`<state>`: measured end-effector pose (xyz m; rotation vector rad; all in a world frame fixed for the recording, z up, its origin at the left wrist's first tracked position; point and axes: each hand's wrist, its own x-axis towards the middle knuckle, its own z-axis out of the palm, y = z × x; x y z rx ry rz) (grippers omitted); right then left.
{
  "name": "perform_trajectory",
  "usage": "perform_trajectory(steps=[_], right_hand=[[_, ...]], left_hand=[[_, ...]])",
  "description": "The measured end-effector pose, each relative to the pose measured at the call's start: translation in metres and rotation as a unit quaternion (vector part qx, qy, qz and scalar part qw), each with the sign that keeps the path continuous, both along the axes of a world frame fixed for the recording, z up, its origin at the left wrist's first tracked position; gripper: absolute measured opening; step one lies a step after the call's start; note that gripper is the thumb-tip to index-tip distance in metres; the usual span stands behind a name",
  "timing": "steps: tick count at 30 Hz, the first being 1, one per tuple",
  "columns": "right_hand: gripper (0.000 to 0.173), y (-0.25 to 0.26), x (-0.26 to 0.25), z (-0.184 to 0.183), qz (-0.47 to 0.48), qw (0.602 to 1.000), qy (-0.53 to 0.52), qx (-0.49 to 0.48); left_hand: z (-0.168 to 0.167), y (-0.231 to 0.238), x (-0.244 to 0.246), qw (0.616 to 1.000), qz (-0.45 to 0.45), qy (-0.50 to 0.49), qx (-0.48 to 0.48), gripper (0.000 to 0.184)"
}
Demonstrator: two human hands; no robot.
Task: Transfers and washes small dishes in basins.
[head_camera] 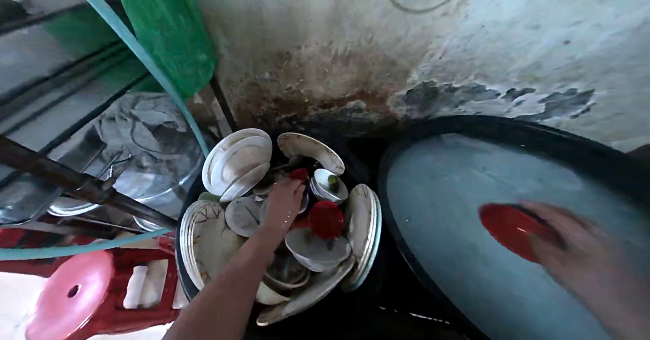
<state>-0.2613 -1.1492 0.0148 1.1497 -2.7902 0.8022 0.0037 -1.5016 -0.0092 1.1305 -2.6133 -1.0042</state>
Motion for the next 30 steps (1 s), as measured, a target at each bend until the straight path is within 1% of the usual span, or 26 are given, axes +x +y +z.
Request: perform_trajectory(steps=[1,2,3,4,5,6,7,8,9,10,11,13,14,15,16,18,20,21,23,25,27,28,30], right_hand=[[0.050,0.015,-0.005,-0.010,-0.019,0.999,0.007,0.027],[0.050,0.027,-0.009,-0.020,-0.032,0.998,0.017,0.048],[0.050,0.037,-0.011,-0.030,-0.041,0.997,0.016,0.069],[0.049,0.043,-0.011,-0.038,-0.046,0.995,0.002,0.086],[0.048,0.048,-0.011,-0.047,-0.051,0.994,-0.024,0.097],[0.048,0.052,-0.011,-0.054,-0.058,0.991,-0.064,0.105],[0.050,0.054,-0.011,-0.058,-0.078,0.983,-0.129,0.106],[0.052,0.053,-0.009,-0.057,-0.109,0.966,-0.214,0.089],[0.055,0.053,-0.008,-0.053,-0.148,0.942,-0.298,0.054],[0.056,0.052,-0.006,-0.051,-0.189,0.912,-0.365,0.005],[0.056,0.049,-0.004,-0.046,-0.221,0.881,-0.417,-0.050],[0.054,0.040,0.002,-0.027,-0.251,0.825,-0.489,-0.132],[0.052,0.034,0.006,-0.016,-0.245,0.813,-0.506,-0.152],[0.051,0.026,0.010,-0.004,-0.227,0.806,-0.521,-0.167],[0.049,0.017,0.014,0.006,-0.201,0.806,-0.527,-0.179],[0.047,-0.006,0.023,0.028,-0.150,0.807,-0.535,-0.201],[0.040,-0.031,0.033,0.045,-0.105,0.809,-0.533,-0.226],[0.039,-0.044,0.039,0.052,-0.091,0.808,-0.531,-0.239],[0.040,-0.071,0.052,0.063,-0.069,0.821,-0.519,-0.229],[0.039,-0.098,0.069,0.071,-0.044,0.846,-0.495,-0.196],[0.043,-0.123,0.085,0.074,-0.003,0.882,-0.449,-0.144],[0.044,-0.135,0.093,0.075,0.019,0.905,-0.410,-0.117],[0.046,-0.155,0.108,0.071,0.088,0.948,-0.296,-0.077]], left_hand=[[-0.014,-0.005,0.001,0.996,-0.026,-0.060,-0.055,0.037],[-0.023,-0.005,0.001,0.989,-0.043,-0.110,-0.085,0.040],[-0.025,0.000,-0.001,0.984,-0.049,-0.136,-0.100,0.045],[-0.025,0.006,-0.005,0.983,-0.052,-0.134,-0.113,0.050],[-0.022,0.014,-0.010,0.983,-0.059,-0.115,-0.127,0.050],[-0.017,0.023,-0.017,0.984,-0.068,-0.099,-0.131,0.048],[-0.011,0.031,-0.025,0.986,-0.074,-0.103,-0.106,0.045],[-0.008,0.037,-0.031,0.988,-0.070,-0.127,-0.058,0.046],[-0.008,0.041,-0.037,0.986,-0.063,-0.154,-0.007,0.048],[-0.012,0.043,-0.041,0.982,-0.066,-0.178,0.011,0.048],[-0.015,0.046,-0.042,0.975,-0.096,-0.199,-0.001,0.047],[-0.021,0.056,-0.038,0.953,-0.219,-0.195,-0.079,0.042],[-0.027,0.059,-0.035,0.938,-0.281,-0.176,-0.107,0.037],[-0.031,0.060,-0.031,0.924,-0.321,-0.175,-0.109,0.033],[-0.033,0.061,-0.029,0.914,-0.338,-0.205,-0.096,0.033],[-0.028,0.059,-0.032,0.888,-0.343,-0.301,-0.064,0.036],[-0.022,0.059,-0.036,0.873,-0.342,-0.342,-0.056,0.031],[-0.018,0.061,-0.036,0.876,-0.337,-0.342,-0.046,0.030],[-0.013,0.063,-0.033,0.897,-0.308,-0.315,-0.010,0.030],[-0.012,0.062,-0.030,0.927,-0.268,-0.258,0.054,0.040],[-0.012,0.060,-0.030,0.946,-0.226,-0.205,0.113,0.050],[-0.010,0.060,-0.030,0.951,-0.205,-0.187,0.135,0.050],[-0.005,0.061,-0.030,0.956,-0.190,-0.170,0.147,0.042]])
